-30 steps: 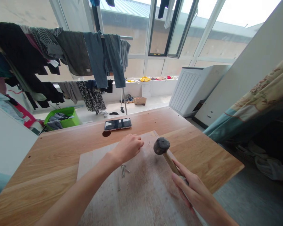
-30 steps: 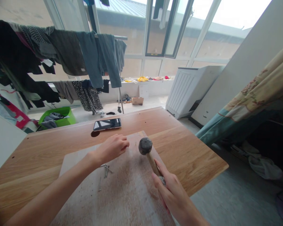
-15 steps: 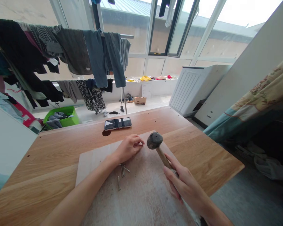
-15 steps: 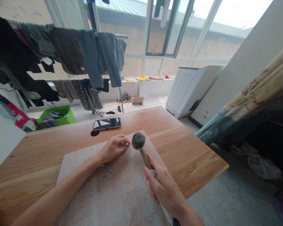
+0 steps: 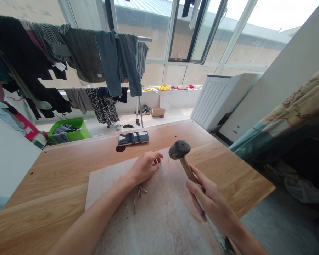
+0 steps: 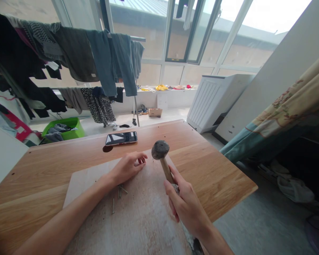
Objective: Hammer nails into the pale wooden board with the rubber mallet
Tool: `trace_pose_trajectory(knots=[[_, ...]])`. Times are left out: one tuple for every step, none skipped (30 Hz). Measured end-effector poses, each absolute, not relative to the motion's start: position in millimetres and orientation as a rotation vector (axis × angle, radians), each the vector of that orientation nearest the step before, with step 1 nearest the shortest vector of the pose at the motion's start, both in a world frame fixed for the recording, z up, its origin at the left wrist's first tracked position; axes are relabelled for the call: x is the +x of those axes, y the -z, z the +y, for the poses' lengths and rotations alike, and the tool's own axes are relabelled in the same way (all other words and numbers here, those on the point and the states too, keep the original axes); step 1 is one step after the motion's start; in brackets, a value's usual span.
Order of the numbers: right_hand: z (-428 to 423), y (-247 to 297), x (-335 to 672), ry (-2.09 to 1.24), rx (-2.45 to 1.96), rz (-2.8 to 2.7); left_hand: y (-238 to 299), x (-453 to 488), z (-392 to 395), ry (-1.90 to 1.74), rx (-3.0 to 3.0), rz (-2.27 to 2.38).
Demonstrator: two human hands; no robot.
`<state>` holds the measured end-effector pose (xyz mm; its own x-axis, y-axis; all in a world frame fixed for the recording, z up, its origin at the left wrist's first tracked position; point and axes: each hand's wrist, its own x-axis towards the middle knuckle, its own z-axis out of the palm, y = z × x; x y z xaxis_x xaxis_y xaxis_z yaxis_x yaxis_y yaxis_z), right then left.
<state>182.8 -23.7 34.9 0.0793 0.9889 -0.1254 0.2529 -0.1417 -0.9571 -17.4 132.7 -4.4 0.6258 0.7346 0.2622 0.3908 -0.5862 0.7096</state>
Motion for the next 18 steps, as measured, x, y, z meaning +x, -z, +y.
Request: trace_pose_trajectory(knots=[[-24,-36,183,-1.126,-1.534,-1.280,5,-17,133,-0.727,2.244,0.881],[-24,-37,183,-1.130,-1.535,-1.277,5,-17,133,-0.723,2.251,0.885],[-24,-38,183,-1.135,-1.533,-1.277,5,-17,133,-0.716,2.257,0.890],[-24,-38,183,-1.143,-1.531,-1.280,5,-17,132,-0.710,2.263,0.896],[-24,-38,184,-1.150,-1.530,-1.286,5,-18,132,-0.706,2.270,0.902],[-24,-38,184,-1.156,-1.529,-1.293,5,-18,132,-0.704,2.275,0.906],[-24,-37,184,-1.155,-1.528,-1.300,5,-17,132,-0.703,2.275,0.908],[-23,-36,184,-1.156,-1.528,-1.308,5,-17,132,-0.702,2.270,0.906],[-21,-35,183,-1.155,-1.528,-1.317,5,-17,132,-0.703,2.262,0.905],[-20,-34,183,-1.151,-1.529,-1.326,6,-17,132,-0.708,2.252,0.909],[-17,-33,182,-1.143,-1.532,-1.337,6,-16,131,-0.714,2.242,0.913],[-15,-33,181,-1.133,-1.538,-1.351,7,-16,131,-0.720,2.233,0.918],[-13,-32,180,-1.123,-1.549,-1.369,8,-16,132,-0.730,2.226,0.924],[-10,-32,179,-1.111,-1.563,-1.388,9,-16,132,-0.743,2.223,0.929],[-8,-33,179,-1.101,-1.580,-1.406,10,-16,132,-0.755,2.220,0.930],[-7,-33,178,-1.097,-1.597,-1.425,10,-16,132,-0.763,2.214,0.924],[-6,-34,177,-1.090,-1.614,-1.438,11,-16,132,-0.769,2.203,0.916],[-6,-35,177,-1.084,-1.631,-1.445,11,-16,133,-0.774,2.186,0.907]])
